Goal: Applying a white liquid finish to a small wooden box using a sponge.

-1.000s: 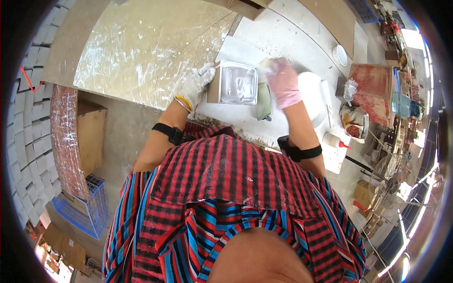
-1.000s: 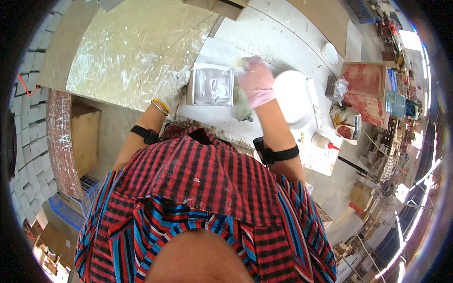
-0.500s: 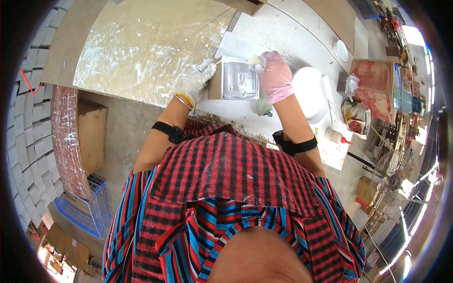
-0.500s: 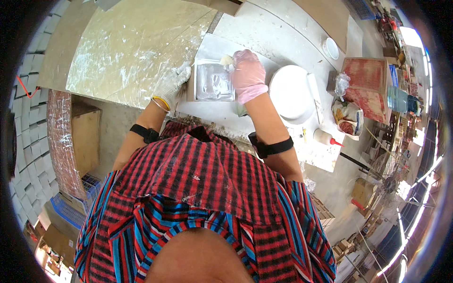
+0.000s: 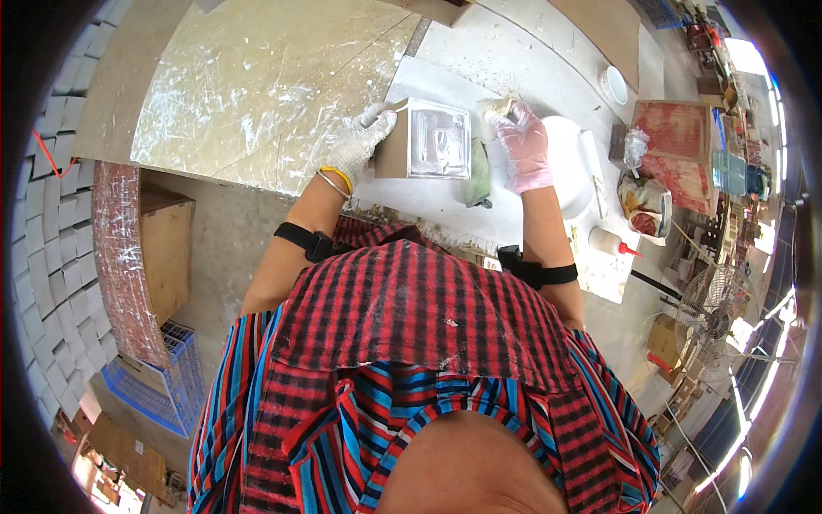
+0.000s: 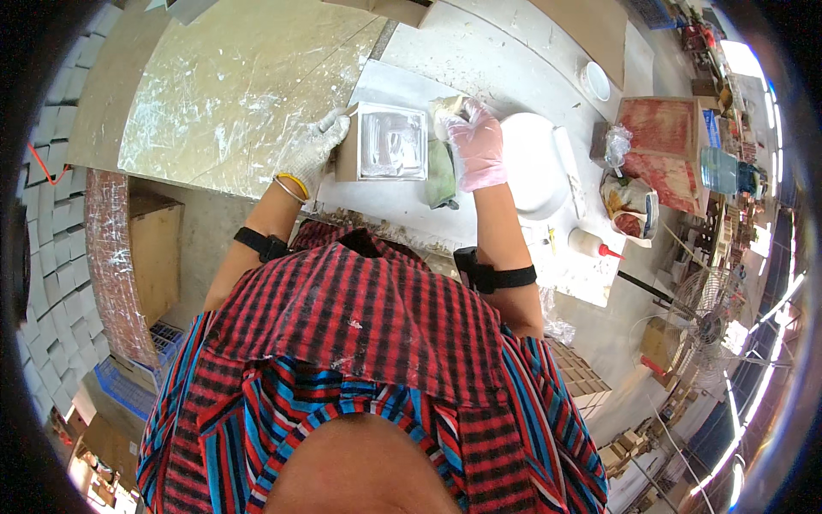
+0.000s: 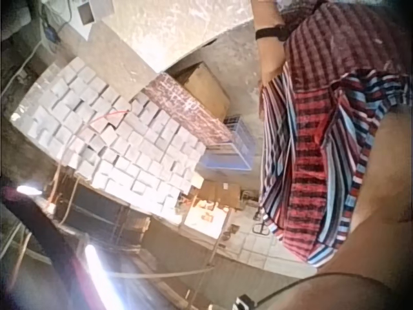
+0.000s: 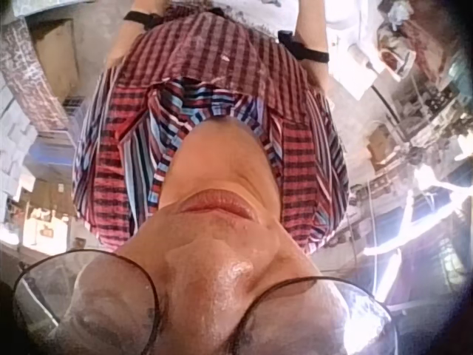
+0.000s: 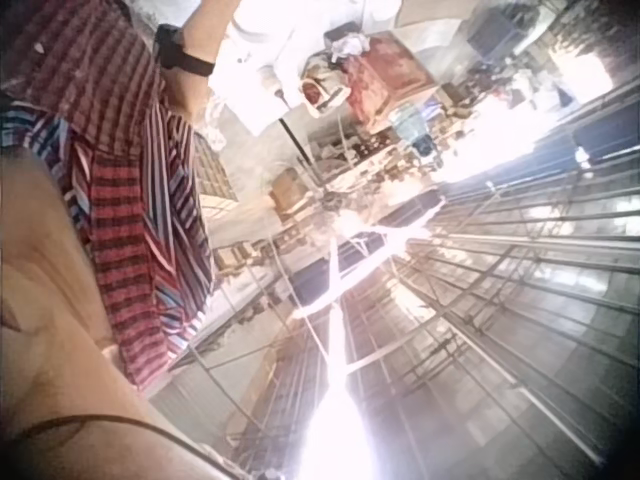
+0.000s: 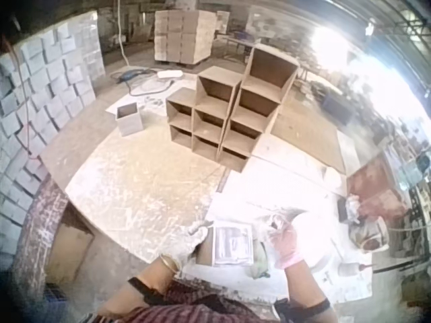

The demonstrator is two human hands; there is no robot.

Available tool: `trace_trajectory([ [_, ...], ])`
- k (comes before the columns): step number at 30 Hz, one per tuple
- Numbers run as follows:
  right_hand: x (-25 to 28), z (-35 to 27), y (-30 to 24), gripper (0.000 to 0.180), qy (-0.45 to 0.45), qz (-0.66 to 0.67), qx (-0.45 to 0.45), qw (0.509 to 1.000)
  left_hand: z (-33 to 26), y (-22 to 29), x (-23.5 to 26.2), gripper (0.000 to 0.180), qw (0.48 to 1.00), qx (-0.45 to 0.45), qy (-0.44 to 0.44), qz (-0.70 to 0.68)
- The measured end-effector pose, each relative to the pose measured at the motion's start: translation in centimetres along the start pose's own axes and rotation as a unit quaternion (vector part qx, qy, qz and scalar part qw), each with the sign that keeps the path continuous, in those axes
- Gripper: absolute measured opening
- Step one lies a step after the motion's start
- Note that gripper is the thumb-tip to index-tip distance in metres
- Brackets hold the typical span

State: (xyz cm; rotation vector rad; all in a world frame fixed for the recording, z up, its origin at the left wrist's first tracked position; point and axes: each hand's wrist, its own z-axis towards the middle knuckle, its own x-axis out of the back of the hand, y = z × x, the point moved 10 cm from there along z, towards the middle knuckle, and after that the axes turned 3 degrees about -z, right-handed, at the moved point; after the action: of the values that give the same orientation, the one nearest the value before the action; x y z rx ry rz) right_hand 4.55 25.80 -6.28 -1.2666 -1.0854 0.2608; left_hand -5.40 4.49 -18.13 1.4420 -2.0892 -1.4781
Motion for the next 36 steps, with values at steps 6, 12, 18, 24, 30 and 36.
trace_trajectory([
  [6, -3.0, -1.3, -1.9, 0.029, 0.009, 0.066, 0.118, 0.991, 0.5, -0.8, 0.0, 0.042, 1.000, 0.013, -0.020, -0.006],
  [12, -7.0, -4.3, -3.3, 0.028, -0.118, -0.085, 0.163, 0.976, 0.5, -0.5, -0.5, 0.048, 0.996, 0.007, -0.059, -0.065],
  [18, -4.5, -1.4, -1.8, 0.033, -0.108, 0.048, -0.003, 0.993, 1.4, -0.6, 0.5, 0.052, 0.994, -0.074, -0.062, 0.049],
  [24, -6.0, -4.0, -3.1, 0.033, -0.080, -0.251, 0.271, 0.926, -0.4, 0.0, -0.4, 0.053, 0.999, 0.012, -0.017, -0.039],
  [30, -7.2, -6.0, -1.6, 0.042, -0.238, -0.213, 0.163, 0.933, 0.7, -1.2, 1.6, 0.052, 1.000, 0.002, 0.012, 0.020],
  [36, -11.4, -5.5, -0.8, 0.031, -0.269, 0.304, -0.028, 0.914, 2.0, -1.5, 1.4, 0.056, 0.998, -0.046, -0.039, -0.029],
])
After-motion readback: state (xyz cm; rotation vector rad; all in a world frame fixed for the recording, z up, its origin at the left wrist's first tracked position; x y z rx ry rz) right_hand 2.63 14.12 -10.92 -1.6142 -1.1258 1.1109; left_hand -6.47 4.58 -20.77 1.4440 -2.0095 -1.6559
